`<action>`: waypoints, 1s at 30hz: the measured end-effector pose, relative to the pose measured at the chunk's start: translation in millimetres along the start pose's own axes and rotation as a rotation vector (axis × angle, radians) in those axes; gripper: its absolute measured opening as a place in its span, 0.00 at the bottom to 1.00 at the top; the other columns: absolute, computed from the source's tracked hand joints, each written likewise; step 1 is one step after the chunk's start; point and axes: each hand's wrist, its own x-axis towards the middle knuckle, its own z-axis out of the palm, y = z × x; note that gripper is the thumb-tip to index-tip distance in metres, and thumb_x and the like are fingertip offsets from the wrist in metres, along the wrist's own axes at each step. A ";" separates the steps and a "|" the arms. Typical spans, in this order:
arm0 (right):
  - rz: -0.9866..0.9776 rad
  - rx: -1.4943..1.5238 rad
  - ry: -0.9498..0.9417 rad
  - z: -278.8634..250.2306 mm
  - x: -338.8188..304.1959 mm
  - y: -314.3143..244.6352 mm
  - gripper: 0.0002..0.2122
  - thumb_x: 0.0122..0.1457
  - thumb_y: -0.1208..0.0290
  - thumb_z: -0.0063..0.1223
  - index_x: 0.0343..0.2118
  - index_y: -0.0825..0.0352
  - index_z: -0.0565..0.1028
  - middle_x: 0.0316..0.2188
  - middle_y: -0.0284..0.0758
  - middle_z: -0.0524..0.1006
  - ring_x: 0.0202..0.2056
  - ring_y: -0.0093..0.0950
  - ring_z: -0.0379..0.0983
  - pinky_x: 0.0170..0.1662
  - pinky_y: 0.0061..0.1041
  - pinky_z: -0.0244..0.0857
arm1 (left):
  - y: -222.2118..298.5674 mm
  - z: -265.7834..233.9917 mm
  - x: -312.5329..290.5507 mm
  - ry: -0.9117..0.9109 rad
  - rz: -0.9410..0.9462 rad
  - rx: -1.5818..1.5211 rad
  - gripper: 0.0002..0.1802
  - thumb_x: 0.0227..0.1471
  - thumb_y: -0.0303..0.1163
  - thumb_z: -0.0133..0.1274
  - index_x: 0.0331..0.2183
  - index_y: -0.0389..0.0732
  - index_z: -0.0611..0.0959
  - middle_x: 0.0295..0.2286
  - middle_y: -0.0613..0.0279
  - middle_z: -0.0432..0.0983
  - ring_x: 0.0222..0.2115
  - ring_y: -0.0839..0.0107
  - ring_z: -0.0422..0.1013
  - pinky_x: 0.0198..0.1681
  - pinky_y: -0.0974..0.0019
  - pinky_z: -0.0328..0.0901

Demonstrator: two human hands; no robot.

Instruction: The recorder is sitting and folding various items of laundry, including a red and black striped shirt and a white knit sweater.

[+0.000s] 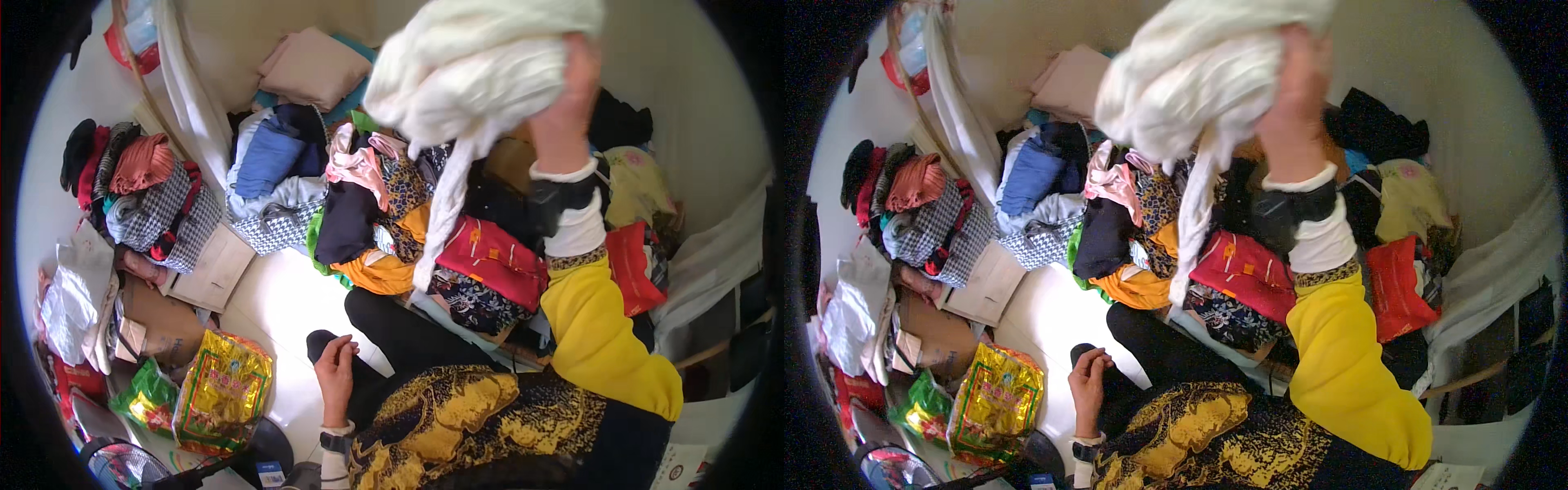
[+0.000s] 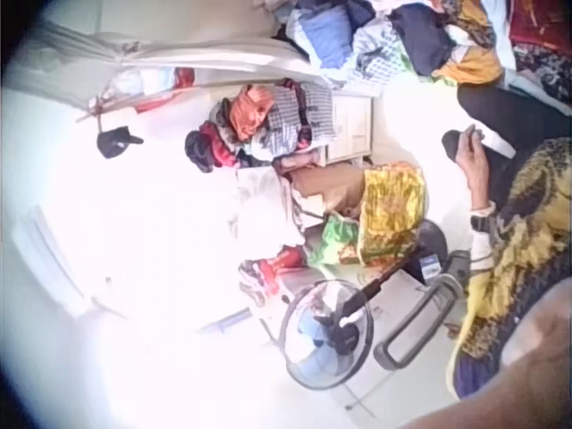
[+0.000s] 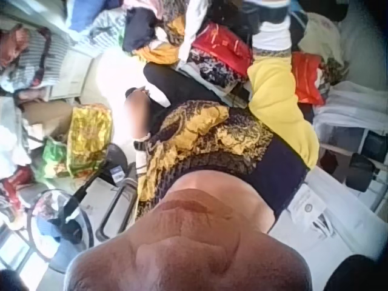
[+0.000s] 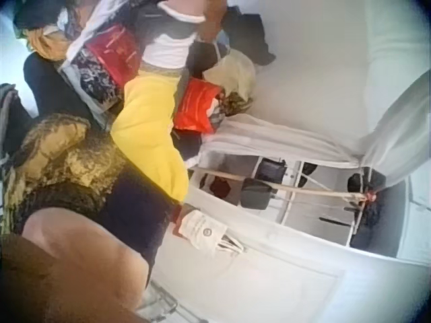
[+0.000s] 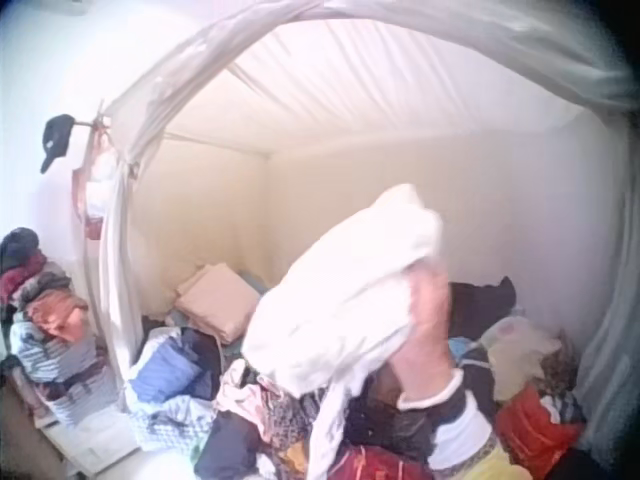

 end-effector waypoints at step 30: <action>0.386 1.012 -1.796 88.7 -229.1 -185.4 0.15 0.55 0.70 0.57 0.45 0.66 0.69 0.28 0.34 0.72 0.27 0.24 0.69 0.32 0.24 0.63 | 24.6 -69.1 20.9 -0.076 0.373 -1.246 0.41 0.57 0.62 0.46 0.63 0.47 0.61 0.58 0.50 0.63 0.55 0.52 0.66 0.62 0.47 0.58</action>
